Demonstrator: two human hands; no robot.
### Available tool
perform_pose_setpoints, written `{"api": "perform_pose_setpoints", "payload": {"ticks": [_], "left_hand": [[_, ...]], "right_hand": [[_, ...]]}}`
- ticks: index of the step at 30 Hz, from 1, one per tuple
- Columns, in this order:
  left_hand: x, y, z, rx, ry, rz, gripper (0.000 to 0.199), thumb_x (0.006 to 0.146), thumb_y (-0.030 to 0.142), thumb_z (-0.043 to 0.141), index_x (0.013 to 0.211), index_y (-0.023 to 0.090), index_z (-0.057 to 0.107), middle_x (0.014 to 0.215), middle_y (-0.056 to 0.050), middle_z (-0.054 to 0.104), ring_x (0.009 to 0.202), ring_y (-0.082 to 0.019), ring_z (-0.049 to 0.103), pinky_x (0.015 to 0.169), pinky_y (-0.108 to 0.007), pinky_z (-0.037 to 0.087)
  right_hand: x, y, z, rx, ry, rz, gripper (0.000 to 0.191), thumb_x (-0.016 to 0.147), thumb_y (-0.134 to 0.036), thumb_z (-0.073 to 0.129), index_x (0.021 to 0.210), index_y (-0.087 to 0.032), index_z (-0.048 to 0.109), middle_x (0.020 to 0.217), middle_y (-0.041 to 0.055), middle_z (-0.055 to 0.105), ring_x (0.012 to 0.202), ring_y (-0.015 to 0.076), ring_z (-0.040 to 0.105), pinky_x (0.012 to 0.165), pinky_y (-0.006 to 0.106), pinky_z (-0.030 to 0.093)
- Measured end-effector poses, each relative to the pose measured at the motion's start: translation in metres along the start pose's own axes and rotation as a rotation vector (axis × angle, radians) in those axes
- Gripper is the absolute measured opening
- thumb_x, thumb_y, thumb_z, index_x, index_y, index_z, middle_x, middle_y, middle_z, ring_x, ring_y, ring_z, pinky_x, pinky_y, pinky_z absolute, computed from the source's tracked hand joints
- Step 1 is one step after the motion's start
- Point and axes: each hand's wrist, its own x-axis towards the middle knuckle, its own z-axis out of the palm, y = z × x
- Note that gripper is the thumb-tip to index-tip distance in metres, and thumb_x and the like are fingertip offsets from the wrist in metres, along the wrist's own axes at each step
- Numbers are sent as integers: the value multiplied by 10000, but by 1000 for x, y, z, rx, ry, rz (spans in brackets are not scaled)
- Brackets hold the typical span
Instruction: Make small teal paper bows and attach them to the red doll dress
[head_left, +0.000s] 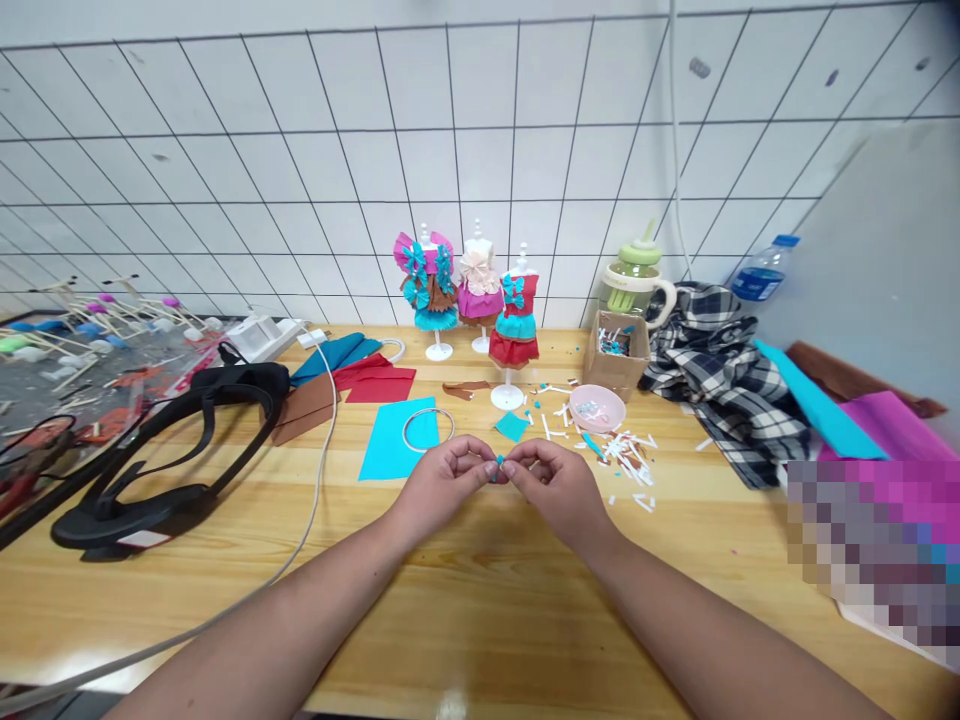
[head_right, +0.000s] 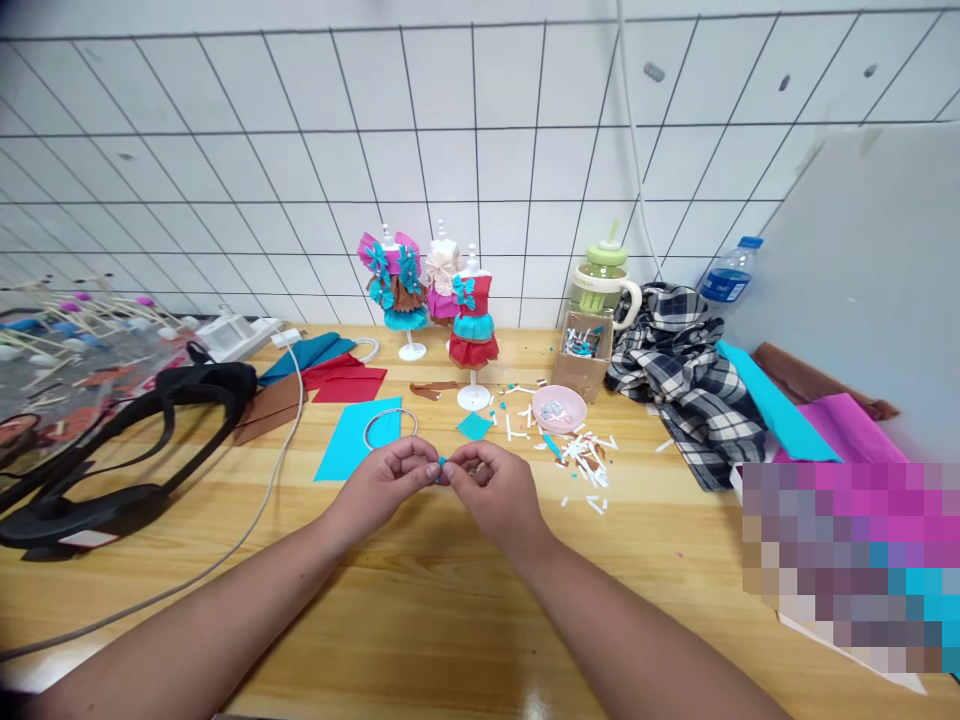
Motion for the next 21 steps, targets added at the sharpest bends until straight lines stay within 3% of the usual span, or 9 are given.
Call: {"api": "perform_pose_setpoints", "payload": {"ticks": [5, 13, 21], "left_hand": [[1, -4, 0, -55, -45, 1, 300, 694, 392, 758, 794, 165, 588, 801, -21, 701, 813, -161, 666, 792, -287, 485], [3, -6, -2, -101, -30, -8, 316, 741, 432, 712, 844, 170, 567, 794, -37, 712, 803, -173, 669, 797, -311, 483], [1, -3, -1, -11, -19, 28, 278, 759, 394, 702, 858, 177, 559, 800, -30, 719, 814, -172, 672, 781, -288, 475]], "right_hand": [[0, -1, 1, 75, -17, 28, 194, 735, -339, 639, 850, -184, 649, 691, 13, 662, 498, 103, 511, 472, 225, 410], [4, 6, 0, 131, -14, 116, 228, 739, -389, 645, 808, -173, 664, 623, 10, 652, 440, 89, 467, 429, 217, 389], [2, 3, 1, 129, -8, 105, 268, 712, -381, 671, 882, -175, 687, 688, 23, 670, 479, 93, 476, 451, 225, 396]]}}
